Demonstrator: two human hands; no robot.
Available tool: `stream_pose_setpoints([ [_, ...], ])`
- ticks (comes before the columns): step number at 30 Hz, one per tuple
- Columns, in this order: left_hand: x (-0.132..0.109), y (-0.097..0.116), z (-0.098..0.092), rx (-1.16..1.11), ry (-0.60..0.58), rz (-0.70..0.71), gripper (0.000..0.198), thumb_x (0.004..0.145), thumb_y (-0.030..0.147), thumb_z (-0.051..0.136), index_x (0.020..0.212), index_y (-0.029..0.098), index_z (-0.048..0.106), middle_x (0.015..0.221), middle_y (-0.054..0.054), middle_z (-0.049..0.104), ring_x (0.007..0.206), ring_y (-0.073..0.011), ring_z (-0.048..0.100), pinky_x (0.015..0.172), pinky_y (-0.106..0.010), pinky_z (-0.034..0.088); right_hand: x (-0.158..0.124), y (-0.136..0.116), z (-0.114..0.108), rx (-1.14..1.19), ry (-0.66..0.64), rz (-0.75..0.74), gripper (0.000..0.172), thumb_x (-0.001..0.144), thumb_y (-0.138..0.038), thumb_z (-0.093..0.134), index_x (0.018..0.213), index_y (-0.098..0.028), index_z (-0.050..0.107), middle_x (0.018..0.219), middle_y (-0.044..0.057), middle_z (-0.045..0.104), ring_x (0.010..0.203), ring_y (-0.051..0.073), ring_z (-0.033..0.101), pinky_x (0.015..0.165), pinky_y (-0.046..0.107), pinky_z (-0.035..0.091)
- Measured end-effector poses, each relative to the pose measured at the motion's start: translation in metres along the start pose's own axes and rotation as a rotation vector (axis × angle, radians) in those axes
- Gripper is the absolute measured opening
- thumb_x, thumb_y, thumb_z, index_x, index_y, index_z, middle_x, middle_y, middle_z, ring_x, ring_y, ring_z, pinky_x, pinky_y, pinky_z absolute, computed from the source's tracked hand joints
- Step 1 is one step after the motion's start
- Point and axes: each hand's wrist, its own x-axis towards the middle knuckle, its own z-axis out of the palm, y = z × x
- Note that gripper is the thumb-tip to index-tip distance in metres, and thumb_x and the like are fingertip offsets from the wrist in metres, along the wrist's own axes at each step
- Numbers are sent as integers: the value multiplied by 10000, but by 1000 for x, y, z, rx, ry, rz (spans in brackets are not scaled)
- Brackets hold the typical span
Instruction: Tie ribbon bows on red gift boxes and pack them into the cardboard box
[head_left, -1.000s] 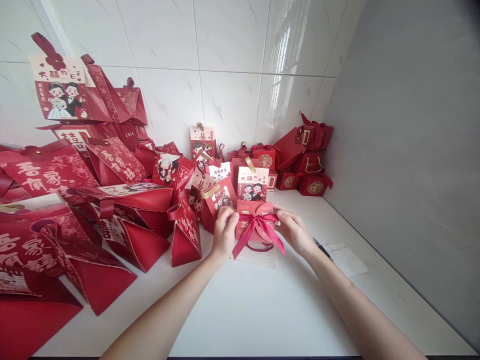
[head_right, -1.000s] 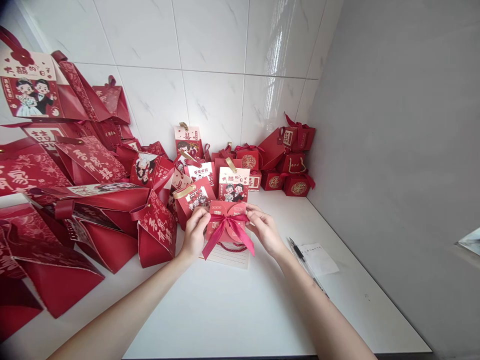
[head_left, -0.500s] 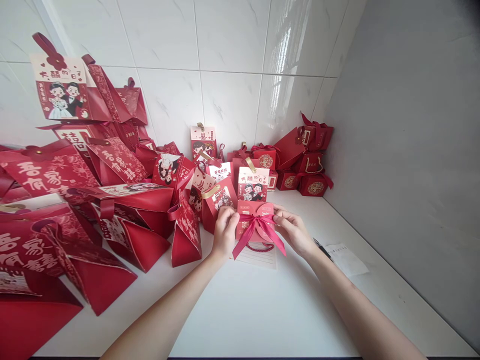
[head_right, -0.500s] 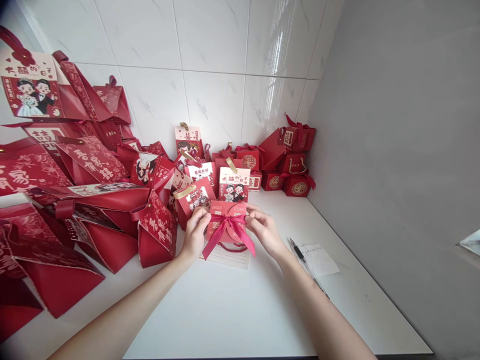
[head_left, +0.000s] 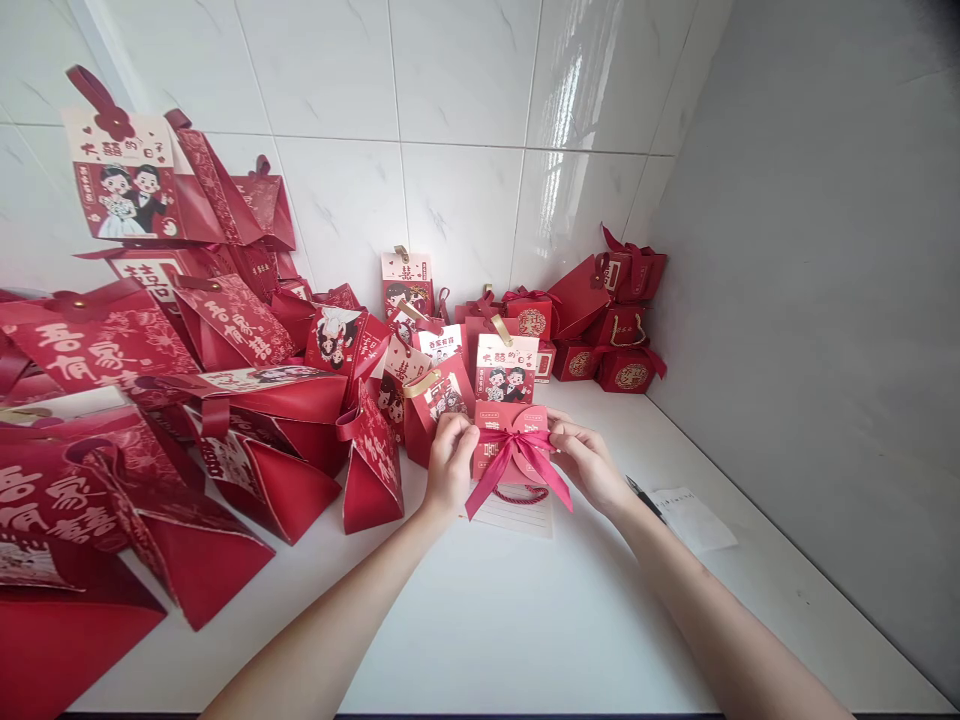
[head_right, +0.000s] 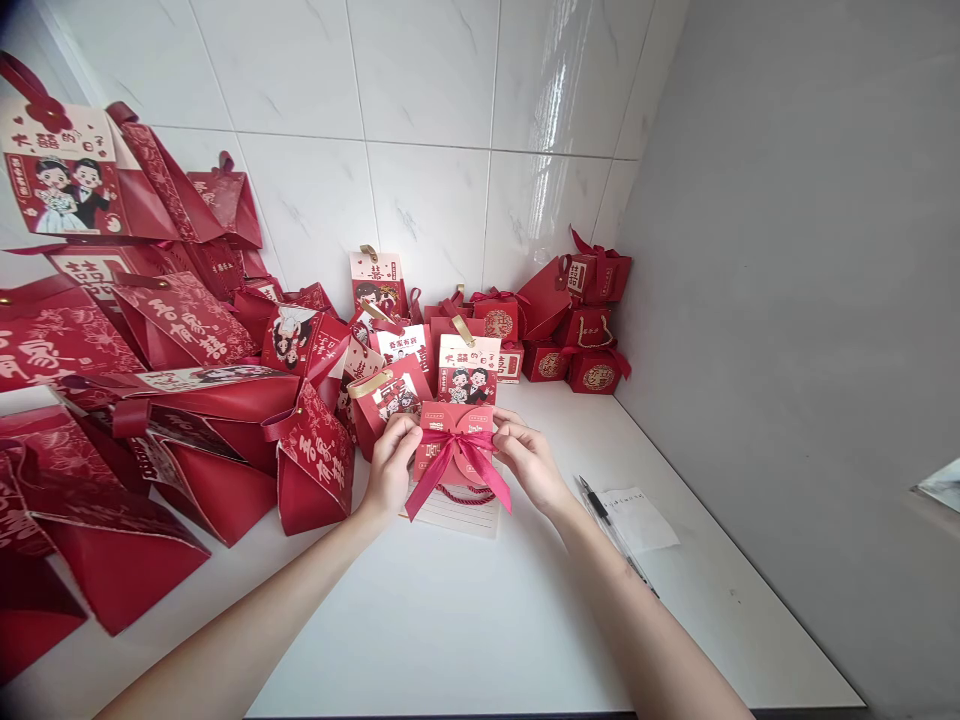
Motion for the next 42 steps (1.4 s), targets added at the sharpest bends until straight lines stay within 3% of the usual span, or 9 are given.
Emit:
stream_pose_setpoints([
  [13,0,2,-1,18,-17,2,317,800,394,482,591,191,359,742,-10,410,713,-155,436,715,-284,388,-1,2,-2,18,-24,-16,262,710,-258,569,483,-174,468,1283,44,473,1159,277,440,787,335,477],
  [31,-1,3,-1,-17,-30,2,301,788,361,489,580,187,358,736,-10,401,704,-150,429,686,-278,379,1,5,-4,22,-12,-15,228,702,-244,554,498,-170,484,1235,41,496,936,211,508,756,324,423],
  [42,-1,3,-1,-10,-27,44,271,767,319,460,562,189,340,709,-13,405,683,-153,427,652,-281,379,1,7,-5,1,-20,-26,254,715,-259,556,502,-173,448,1203,42,509,941,202,515,751,295,437],
])
